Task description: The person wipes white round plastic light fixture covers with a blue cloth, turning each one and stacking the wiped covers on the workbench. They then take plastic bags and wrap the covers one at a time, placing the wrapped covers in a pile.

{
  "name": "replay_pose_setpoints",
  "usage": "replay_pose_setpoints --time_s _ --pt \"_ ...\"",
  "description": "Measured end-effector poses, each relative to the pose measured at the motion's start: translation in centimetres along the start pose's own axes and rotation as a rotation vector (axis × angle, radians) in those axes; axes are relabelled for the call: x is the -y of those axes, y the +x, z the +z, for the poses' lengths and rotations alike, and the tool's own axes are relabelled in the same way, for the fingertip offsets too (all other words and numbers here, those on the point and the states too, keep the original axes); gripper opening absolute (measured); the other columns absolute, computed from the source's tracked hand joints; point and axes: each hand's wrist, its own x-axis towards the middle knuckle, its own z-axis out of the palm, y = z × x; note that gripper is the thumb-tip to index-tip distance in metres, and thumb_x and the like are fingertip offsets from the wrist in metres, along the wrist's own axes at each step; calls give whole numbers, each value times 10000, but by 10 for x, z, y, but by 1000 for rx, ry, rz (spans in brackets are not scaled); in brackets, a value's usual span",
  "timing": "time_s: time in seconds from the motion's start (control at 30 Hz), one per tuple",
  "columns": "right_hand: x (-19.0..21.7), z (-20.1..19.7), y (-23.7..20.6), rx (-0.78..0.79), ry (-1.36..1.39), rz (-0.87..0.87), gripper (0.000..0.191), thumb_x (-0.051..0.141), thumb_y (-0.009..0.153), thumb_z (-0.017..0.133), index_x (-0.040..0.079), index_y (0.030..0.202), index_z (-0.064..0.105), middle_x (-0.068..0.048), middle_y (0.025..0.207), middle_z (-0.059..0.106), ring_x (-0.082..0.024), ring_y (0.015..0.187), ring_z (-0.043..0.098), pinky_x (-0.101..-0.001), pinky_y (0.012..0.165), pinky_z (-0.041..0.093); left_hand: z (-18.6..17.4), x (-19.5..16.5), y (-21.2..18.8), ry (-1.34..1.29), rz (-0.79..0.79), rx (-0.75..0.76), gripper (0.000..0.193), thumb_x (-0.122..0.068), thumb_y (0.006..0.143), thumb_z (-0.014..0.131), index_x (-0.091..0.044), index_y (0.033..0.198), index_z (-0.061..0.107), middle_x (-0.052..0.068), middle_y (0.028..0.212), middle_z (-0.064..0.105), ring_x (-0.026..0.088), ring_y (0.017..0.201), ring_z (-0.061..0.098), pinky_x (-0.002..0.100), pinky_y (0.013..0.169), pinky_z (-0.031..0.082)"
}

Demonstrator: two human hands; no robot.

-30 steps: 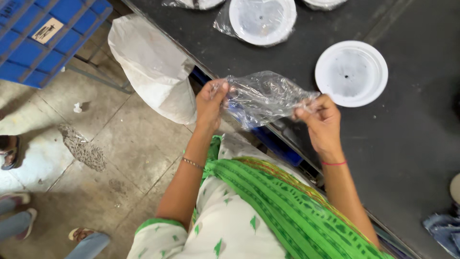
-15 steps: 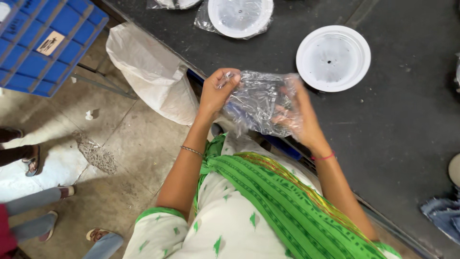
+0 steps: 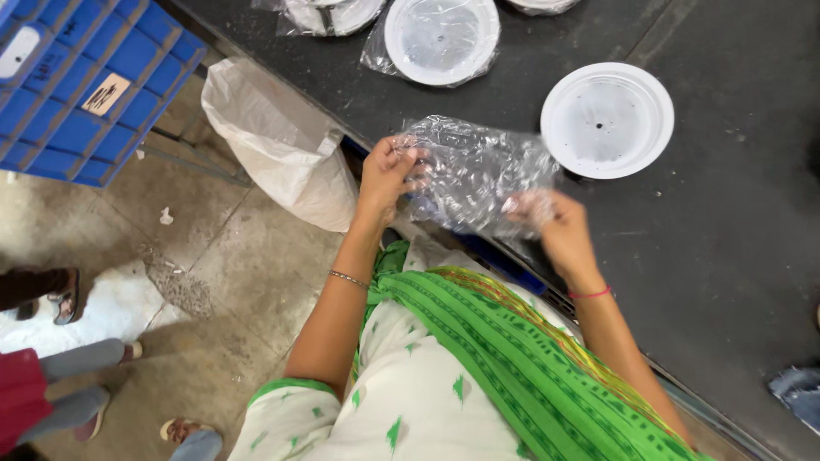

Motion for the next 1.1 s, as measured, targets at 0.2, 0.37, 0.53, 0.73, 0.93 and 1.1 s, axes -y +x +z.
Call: replay_pose_setpoints --time_s 0.2,0.37,0.53,0.73,0.93,1.1 --pt "50 24 20 84 -245 -179 1043 228 825 856 49 1629 216 -162 1692 214 -344 1456 461 -398 1016 572 18 -11 -4 661 325 -210 165 -103 1013 619 -49 1159 674 38 836 761 76 656 619 244 607 504" --pt "71 34 31 27 -261 -153 1445 194 632 974 130 1677 -22 -107 1756 34 -373 1587 311 -435 999 561 -16 -21 12 608 361 -217 256 -84 869 799 -34 1095 688 6 728 691 52 648 598 226 581 451" --pt "71 43 32 21 -120 -84 1524 92 585 972 163 1665 -100 -107 1771 -34 -364 1598 277 -460 913 591 -41 -26 21 516 335 -229 311 -84 846 839 -33 1118 697 -20 717 679 56 661 592 219 601 451" --pt "79 40 30 10 -181 -79 1499 80 563 983 151 1654 -42 -118 1738 -62 -362 1572 284 -435 853 616 7 -58 -4 946 692 -338 399 -108 877 823 -24 1233 664 132 1128 682 232 965 646 320 769 533" --pt "74 41 34 -23 -471 -432 1386 17 664 939 129 1664 -15 -164 1711 24 -420 1572 200 -515 1201 418 113 -41 -48 1054 697 202 843 -166 873 777 62 1549 328 307 1550 409 451 1429 427 532 1153 374" --pt "81 26 11 -188 -566 -291 654 -60 869 648 68 1481 458 -153 1587 430 -328 1443 496 -400 1123 522 150 -2 -40 1353 631 87 785 -67 845 648 41 1554 326 311 1527 441 484 1394 430 633 1132 315"
